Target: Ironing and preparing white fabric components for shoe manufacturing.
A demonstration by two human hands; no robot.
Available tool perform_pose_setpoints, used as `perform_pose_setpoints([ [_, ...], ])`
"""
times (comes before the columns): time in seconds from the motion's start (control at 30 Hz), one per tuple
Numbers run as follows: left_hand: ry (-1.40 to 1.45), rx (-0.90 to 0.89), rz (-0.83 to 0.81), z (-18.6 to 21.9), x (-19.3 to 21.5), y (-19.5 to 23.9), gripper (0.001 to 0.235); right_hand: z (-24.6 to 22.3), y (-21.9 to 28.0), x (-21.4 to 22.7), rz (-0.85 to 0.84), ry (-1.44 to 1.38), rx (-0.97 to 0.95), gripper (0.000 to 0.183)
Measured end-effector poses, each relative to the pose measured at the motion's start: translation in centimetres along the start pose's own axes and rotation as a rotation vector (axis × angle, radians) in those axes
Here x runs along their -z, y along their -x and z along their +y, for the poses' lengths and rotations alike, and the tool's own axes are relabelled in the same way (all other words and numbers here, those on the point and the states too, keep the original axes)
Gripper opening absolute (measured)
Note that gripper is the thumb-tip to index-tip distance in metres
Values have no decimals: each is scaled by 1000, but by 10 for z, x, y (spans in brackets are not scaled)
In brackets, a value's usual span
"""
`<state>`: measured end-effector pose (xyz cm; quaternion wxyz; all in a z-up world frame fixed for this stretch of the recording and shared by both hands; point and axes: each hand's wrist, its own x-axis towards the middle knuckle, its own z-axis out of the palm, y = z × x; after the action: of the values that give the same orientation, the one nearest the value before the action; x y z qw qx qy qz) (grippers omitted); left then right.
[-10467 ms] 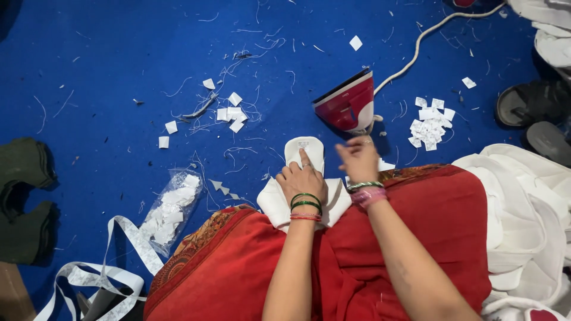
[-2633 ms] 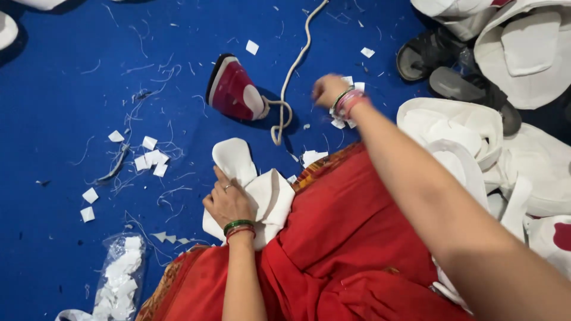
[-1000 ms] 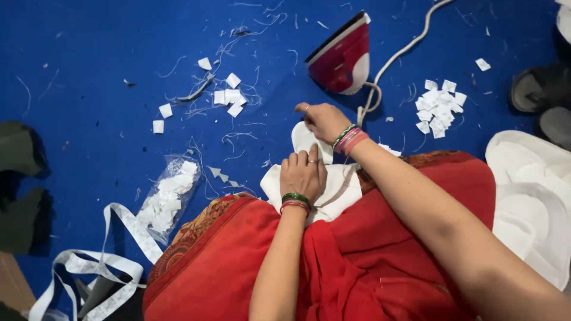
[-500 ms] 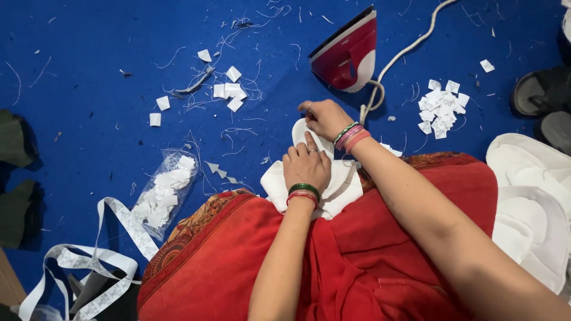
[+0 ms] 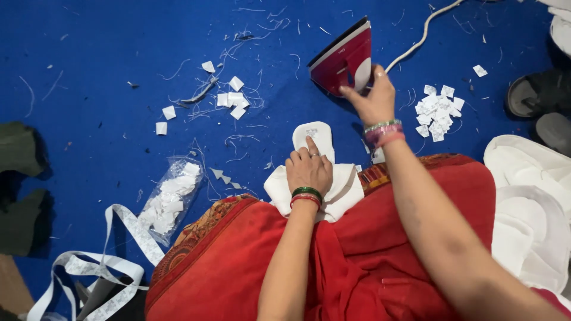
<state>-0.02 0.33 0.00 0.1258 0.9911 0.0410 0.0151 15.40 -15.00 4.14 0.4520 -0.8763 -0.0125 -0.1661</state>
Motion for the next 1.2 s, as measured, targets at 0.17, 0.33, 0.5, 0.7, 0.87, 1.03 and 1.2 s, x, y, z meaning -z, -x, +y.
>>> perform_pose_setpoints([
  [0.17,12,1,15,-1,1,-1,68,-28,-31,6,-150,33,150,49],
  [0.33,50,5,3,-1,2,-1,68,-98,-6,27,-562,433,304,61],
  [0.5,36,-3,0,-1,-1,-3,67,-69,27,-8,-667,650,447,62],
  [0.7,-75,29,-367,31,69,-9,75,-71,29,-21,-789,845,324,63],
  [0.87,12,152,-593,46,65,34,100,-55,28,-17,-752,825,306,62],
  [1.03,93,27,-234,21,13,51,86,-95,19,-2,-732,821,255,64],
  [1.2,111,18,-298,21,20,49,88,-85,37,-37,-713,723,410,67],
])
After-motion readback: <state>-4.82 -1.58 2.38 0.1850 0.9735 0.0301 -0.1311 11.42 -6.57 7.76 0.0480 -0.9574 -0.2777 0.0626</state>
